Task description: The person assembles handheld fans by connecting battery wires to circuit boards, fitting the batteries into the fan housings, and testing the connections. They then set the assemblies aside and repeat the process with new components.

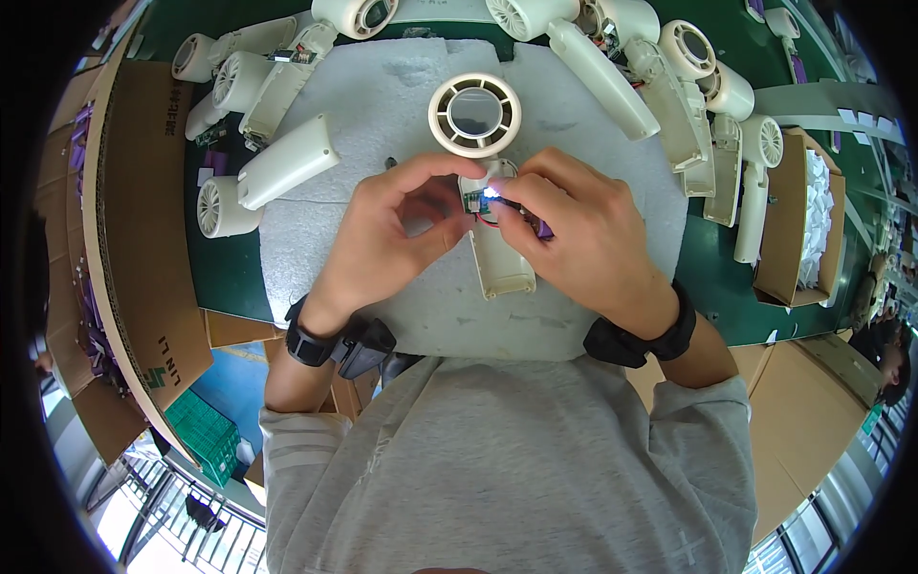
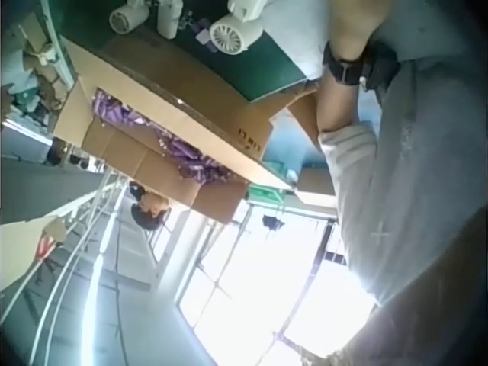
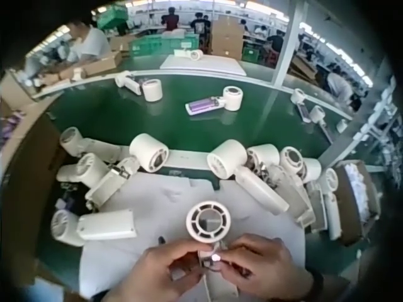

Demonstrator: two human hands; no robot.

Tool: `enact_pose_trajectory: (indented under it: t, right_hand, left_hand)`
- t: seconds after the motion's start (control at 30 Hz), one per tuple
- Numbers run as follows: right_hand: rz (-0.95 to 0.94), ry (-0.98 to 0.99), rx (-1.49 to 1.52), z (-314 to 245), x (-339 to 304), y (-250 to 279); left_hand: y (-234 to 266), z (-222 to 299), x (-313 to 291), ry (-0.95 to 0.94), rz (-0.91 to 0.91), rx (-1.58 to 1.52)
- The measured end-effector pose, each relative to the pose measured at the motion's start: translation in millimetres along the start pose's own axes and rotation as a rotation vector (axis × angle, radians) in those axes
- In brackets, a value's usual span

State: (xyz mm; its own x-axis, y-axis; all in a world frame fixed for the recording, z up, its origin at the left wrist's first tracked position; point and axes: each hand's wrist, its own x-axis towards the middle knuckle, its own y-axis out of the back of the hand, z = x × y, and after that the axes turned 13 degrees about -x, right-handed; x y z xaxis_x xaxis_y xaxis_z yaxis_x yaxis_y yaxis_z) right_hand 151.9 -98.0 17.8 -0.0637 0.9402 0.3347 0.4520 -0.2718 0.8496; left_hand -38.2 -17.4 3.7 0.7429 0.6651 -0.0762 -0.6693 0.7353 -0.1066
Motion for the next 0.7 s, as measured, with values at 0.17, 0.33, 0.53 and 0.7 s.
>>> enact_pose_trajectory:
  t: [0.17,0.33,0.53,0.7]
  right_hand:
    - [-0.048,-0.044,0.007,-2.7,-1.5,1.9]
    - [0.012,-0.053,0.023,-2.3,2.9,1.9]
    - [-0.224,-0.298,0.161,5.6,1.1,5.3]
    - [-0.396,-0.219,0.108,4.2,3.4,23.9]
  left_hand:
    - [-0.6,-0.2,1.2,0.027,0.013,-0.037]
    - [-1.5,-8.1,4.7,-0.104,0.035,-0.004]
    - [1.7,2.6,5.6,-0.273,-0.058,0.384]
    - [-2.8,0.9,4.0,-0.224,-0.02,0.332]
